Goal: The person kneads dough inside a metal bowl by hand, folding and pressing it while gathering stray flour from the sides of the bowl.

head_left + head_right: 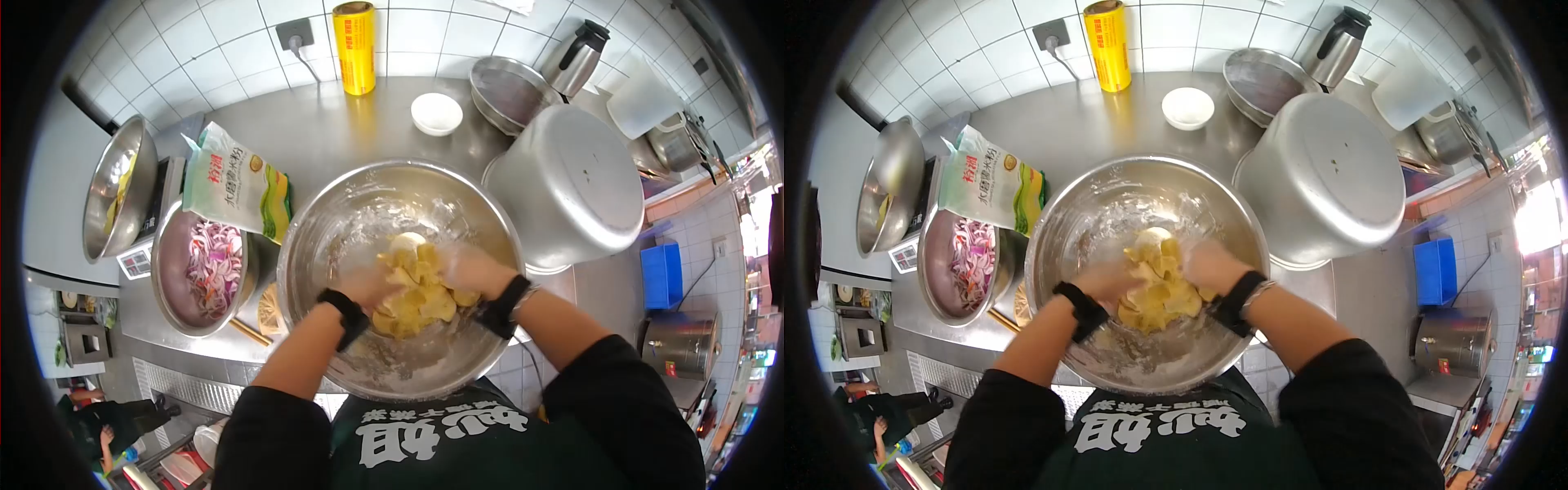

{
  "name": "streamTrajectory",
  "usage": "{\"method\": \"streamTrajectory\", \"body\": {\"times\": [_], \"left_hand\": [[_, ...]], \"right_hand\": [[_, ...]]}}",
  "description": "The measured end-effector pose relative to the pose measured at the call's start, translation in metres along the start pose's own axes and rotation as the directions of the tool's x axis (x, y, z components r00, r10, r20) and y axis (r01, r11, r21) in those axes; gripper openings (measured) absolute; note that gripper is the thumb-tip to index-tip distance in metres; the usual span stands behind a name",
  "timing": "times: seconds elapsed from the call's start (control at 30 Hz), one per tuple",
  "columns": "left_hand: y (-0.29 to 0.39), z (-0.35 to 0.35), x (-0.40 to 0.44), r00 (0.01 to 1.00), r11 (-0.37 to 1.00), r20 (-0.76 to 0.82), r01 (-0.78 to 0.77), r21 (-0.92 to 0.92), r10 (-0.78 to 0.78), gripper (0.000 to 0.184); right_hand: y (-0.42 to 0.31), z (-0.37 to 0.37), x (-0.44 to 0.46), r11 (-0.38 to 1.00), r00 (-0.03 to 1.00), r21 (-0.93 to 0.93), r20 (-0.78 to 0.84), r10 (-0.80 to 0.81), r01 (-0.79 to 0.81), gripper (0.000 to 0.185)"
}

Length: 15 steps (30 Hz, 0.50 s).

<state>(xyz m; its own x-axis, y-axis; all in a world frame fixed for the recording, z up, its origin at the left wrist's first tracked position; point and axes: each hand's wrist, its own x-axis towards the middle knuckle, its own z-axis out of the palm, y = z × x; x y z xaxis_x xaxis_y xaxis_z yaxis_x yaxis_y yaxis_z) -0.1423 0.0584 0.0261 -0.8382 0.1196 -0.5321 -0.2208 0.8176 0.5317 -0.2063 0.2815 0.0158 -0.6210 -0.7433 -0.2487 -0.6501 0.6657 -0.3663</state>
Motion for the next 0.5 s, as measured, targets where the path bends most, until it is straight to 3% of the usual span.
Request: {"method": "streamTrajectory", "body": {"times": [0.03,0.07,0.17,0.2,0.3,0.33,0.37,0.4,0.43,0.5], "left_hand": [[-0.002,-0.013,0.007,0.994,0.996,-0.064,0.084,-0.02,-0.085,0.071],[-0.003,-0.018,0.009,0.977,0.985,-0.125,0.167,-0.038,-0.17,0.075],[-0.001,0.021,0.058,0.968,0.926,-0.218,0.032,-0.375,-0.121,0.082],[0.004,0.025,0.067,0.974,0.925,-0.196,0.034,-0.379,-0.116,0.081],[0.012,0.038,0.071,0.999,0.931,-0.022,0.033,-0.364,-0.044,0.08],[0.018,0.024,0.063,0.998,0.933,0.052,0.0,-0.36,0.02,0.079],[0.026,0.008,0.052,0.989,0.933,0.12,-0.034,-0.357,0.083,0.079],[0.035,0.0,0.029,0.994,0.913,0.011,-0.1,-0.397,0.113,0.061],[0.038,-0.008,0.009,0.982,0.935,-0.058,-0.189,-0.301,0.18,0.062],[0.033,-0.025,-0.023,0.928,0.932,-0.166,-0.351,-0.087,0.334,0.064]], "right_hand": [[0.01,-0.013,-0.009,0.998,1.0,0.067,-0.018,-0.015,0.016,0.041],[0.011,-0.027,-0.012,0.957,0.956,0.105,0.144,0.256,-0.272,0.064],[-0.016,0.005,-0.02,0.878,0.875,-0.038,0.063,0.479,-0.478,0.084],[-0.011,0.029,-0.015,0.916,0.915,-0.028,-0.075,0.397,-0.4,0.084],[0.013,0.026,-0.007,0.821,0.875,0.356,0.367,0.317,-0.446,0.068],[0.023,0.041,-0.007,0.883,0.924,0.293,0.231,0.306,-0.366,0.05],[0.014,0.029,-0.009,0.898,0.925,0.242,0.198,0.325,-0.367,0.05],[-0.004,0.003,-0.014,0.909,0.925,0.191,0.168,0.341,-0.37,0.05],[-0.018,-0.015,-0.021,0.917,0.924,0.138,0.145,0.355,-0.374,0.05],[-0.035,-0.033,-0.035,0.983,0.988,0.13,-0.067,0.136,-0.126,0.054]]}}
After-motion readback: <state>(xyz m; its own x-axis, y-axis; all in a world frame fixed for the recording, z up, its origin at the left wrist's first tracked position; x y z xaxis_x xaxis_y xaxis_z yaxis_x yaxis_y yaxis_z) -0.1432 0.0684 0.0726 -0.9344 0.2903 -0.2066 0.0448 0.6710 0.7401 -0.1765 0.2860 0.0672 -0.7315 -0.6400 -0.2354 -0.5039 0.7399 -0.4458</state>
